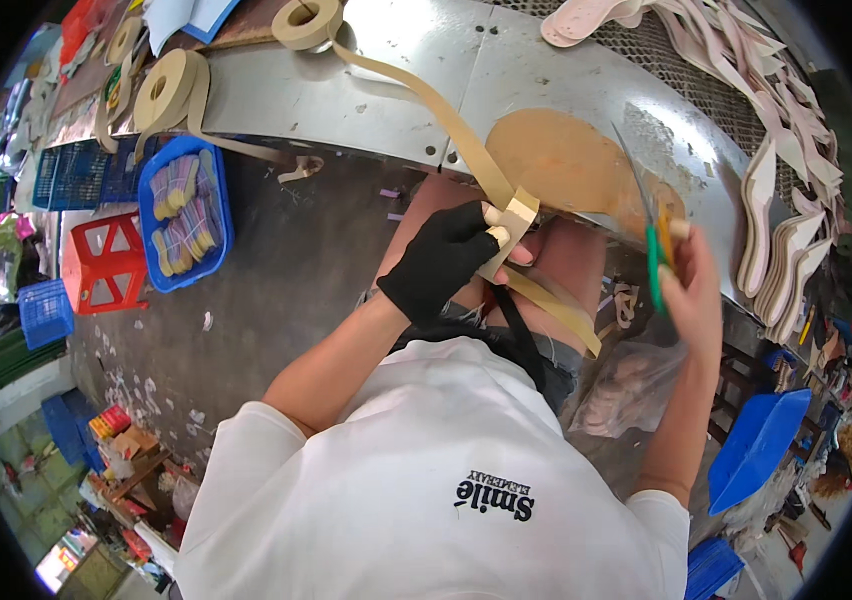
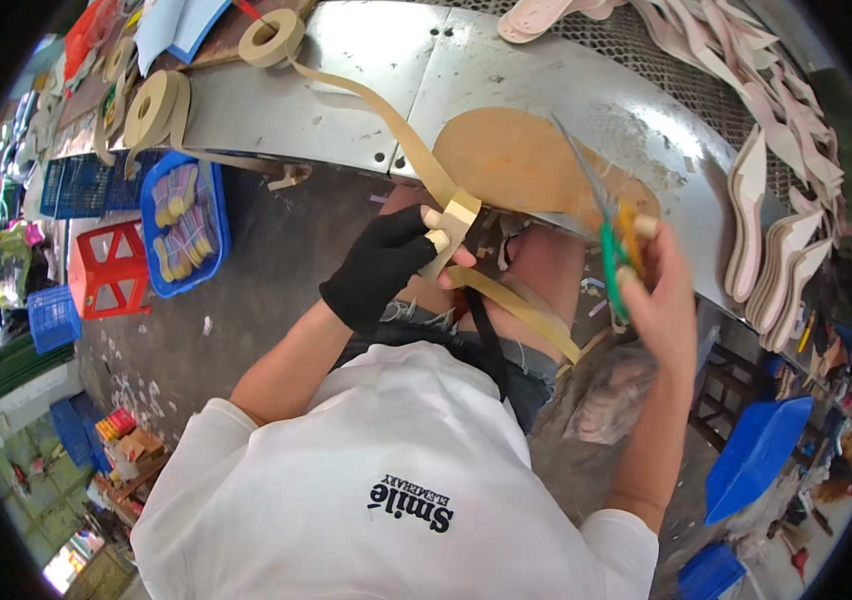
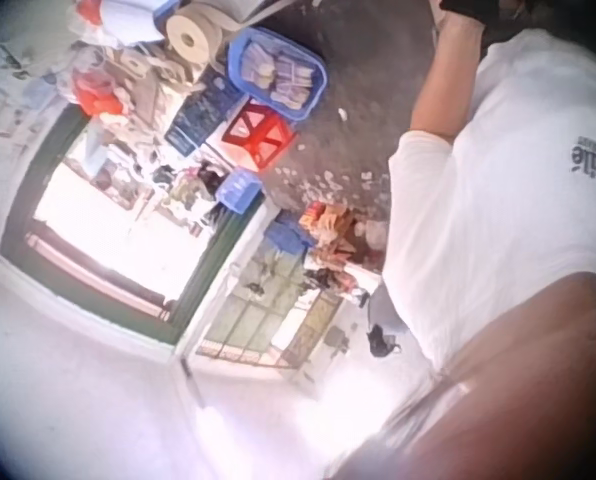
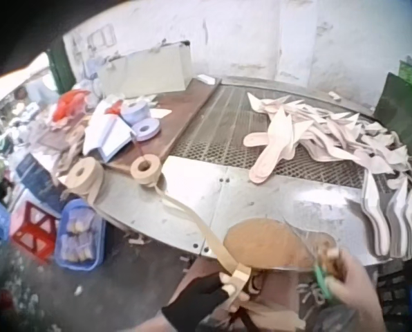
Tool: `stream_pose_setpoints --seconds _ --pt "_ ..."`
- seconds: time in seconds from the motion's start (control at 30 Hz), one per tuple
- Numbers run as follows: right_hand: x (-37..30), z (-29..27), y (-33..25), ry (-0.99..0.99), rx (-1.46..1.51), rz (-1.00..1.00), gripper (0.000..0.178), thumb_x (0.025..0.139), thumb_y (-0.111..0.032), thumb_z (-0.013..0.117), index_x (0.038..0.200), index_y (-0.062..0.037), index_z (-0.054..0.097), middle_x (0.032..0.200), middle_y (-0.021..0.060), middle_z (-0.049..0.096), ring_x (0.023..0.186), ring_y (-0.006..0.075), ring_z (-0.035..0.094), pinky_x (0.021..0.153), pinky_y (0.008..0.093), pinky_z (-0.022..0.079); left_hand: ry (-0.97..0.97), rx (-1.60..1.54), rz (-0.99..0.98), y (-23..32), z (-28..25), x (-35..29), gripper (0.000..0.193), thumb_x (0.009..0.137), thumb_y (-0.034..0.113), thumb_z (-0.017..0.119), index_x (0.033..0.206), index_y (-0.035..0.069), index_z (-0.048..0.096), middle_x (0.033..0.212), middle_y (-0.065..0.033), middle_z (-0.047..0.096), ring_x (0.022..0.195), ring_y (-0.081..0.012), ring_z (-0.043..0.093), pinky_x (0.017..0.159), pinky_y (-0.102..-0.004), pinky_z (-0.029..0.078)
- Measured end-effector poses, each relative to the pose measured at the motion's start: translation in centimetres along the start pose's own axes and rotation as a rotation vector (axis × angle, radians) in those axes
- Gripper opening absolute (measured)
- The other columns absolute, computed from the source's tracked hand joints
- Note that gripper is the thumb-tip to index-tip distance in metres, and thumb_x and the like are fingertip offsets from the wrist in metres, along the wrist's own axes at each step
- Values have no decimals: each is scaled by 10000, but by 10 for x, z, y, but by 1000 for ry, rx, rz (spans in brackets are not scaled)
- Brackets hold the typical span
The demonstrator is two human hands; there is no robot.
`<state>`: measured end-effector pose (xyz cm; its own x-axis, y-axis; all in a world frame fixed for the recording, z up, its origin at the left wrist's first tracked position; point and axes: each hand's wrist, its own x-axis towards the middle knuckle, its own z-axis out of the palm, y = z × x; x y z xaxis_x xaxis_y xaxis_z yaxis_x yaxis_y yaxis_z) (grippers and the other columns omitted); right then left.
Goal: Applying adhesive reinforcement tape to the edges of shoe insoles and component uppers.
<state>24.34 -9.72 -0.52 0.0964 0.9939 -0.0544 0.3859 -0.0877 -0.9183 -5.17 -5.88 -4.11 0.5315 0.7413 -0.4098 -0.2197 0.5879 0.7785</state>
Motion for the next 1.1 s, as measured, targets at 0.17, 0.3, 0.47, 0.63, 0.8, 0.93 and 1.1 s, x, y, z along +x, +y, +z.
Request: stream_pose_setpoints --seconds 0.17,0.3,0.47,0.63,0.8,0.93,1.1 --pt "-49 31 11 -349 -90 272 375 692 -136 782 932 -12 521 711 55 548 665 92 493 611 254 421 -12 -31 -13 -15 -10 2 165 940 137 505 1045 14 540 924 -102 656 724 -130 584 689 -277 495" --pt "-53 38 34 -427 -70 268 415 693 -194 817 925 -13 525 733 -4 505 696 46 458 617 214 391 -1 39 -38 -18 -10 2 156 937 135 502 1026 16 548 910 -93 661 723 -122 582 678 -271 490" --pt "-40 45 31 -441 -51 233 416 674 -191 828 883 -20 512 700 -23 472 668 41 440 578 217 368 -32 123 -124 -17 -5 4 149 930 140 510 996 18 566 879 -82 657 708 -109 575 651 -261 483" --pt "-41 27 31 -504 -23 406 399 672 -187 825 839 -42 493 692 -45 469 643 31 442 540 214 352 7 163 -146 -16 -3 4 158 922 138 534 994 11 593 827 -65 645 672 -93 560 623 -251 474" --pt "-17 -1 9 -79 -29 212 220 757 -30 721 920 -8 575 730 -6 609 689 52 549 613 234 443 -94 293 114 -25 2 0 127 890 61 575 996 8 620 946 -41 618 914 -129 567 841 -287 449" --pt "15 -35 -1 198 -889 90 346 748 -99 710 1049 15 584 996 81 643 899 192 614 789 291 475 -111 480 372 12 25 5 161 862 51 613 1018 39 651 1142 -77 562 1012 -173 554 871 -312 448" --pt "20 30 -77 -63 -177 -522 390 753 -77 691 1127 -15 599 1032 81 639 953 217 598 866 321 456 -42 533 1068 49 69 47 270 760 116 723 1028 119 688 1153 -51 553 915 -162 565 801 -289 460"
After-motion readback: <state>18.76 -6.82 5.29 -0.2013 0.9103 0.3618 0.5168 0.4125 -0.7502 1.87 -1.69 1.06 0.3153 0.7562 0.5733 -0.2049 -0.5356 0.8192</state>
